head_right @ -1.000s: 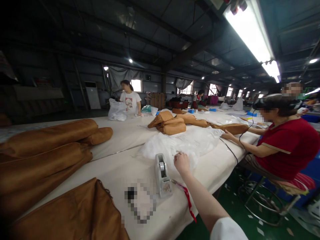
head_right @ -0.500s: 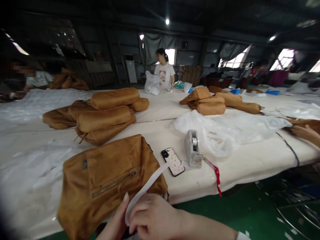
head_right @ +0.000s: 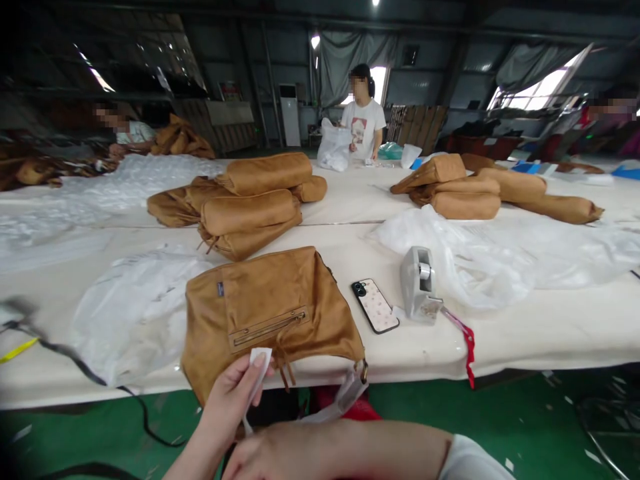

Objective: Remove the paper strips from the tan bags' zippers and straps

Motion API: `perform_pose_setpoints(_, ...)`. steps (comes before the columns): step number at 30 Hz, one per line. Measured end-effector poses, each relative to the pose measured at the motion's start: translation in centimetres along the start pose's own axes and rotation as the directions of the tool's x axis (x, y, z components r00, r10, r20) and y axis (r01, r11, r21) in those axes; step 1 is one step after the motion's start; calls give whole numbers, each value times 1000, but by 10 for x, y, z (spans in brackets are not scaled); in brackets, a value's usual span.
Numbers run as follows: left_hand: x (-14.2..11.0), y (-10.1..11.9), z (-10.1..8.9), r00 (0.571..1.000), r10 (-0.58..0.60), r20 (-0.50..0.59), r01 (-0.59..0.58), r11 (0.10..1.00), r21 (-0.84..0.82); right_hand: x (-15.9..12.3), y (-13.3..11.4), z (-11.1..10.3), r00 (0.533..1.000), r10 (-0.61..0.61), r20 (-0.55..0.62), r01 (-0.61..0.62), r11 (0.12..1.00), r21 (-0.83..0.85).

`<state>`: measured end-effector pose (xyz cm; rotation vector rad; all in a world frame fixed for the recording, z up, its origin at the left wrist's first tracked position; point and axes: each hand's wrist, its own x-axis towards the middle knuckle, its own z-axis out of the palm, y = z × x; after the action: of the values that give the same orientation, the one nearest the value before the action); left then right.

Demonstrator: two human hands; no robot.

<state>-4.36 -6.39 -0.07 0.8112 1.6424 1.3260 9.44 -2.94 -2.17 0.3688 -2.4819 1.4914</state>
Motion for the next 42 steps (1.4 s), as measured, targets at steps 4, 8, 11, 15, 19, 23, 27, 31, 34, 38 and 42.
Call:
perform_pose_setpoints(4,5,1,-32,988,55,-146,-52,998,23,-6,-5,-37,593,535,-602,-301,840,451)
perform_pose_setpoints(8,7,-4,-50,995,-25,-97,25,1000,-1,-2,19,-56,421,737,-529,-150,632,760)
perform_pose_setpoints(11,5,-9,-56,999,-48,-20,50,994,95,9,29,-58,554,711,-434,-133,590,797)
perform_pose_setpoints(15,0,-15,-66,1000,-20,10,18,981,196,18,19,-62,640,632,-437,-201,686,699)
perform_pose_setpoints(19,-5,-25,-78,995,46,89,-68,962,265,16,8,-69,684,528,-503,-157,780,606)
perform_pose_setpoints(23,-10,-33,-84,976,49,211,-126,921,368,14,10,-67,547,556,-626,-44,765,642)
perform_pose_setpoints(27,-16,-32,-82,967,22,252,-126,906,405,18,14,-58,399,578,-712,-24,783,622)
perform_pose_setpoints(31,-18,-29,-78,963,6,270,-110,923,370,22,14,-52,391,583,-712,-26,781,624)
perform_pose_setpoints(34,-17,-27,-78,964,9,264,-107,927,359,24,14,-52,402,598,-694,-12,761,649)
perform_pose_setpoints(38,-17,-25,-78,961,16,276,-117,928,354,26,14,-53,397,621,-675,-45,748,662)
perform_pose_setpoints(42,-19,-22,-76,957,28,289,-131,930,345,28,15,-52,365,628,-688,-110,763,637)
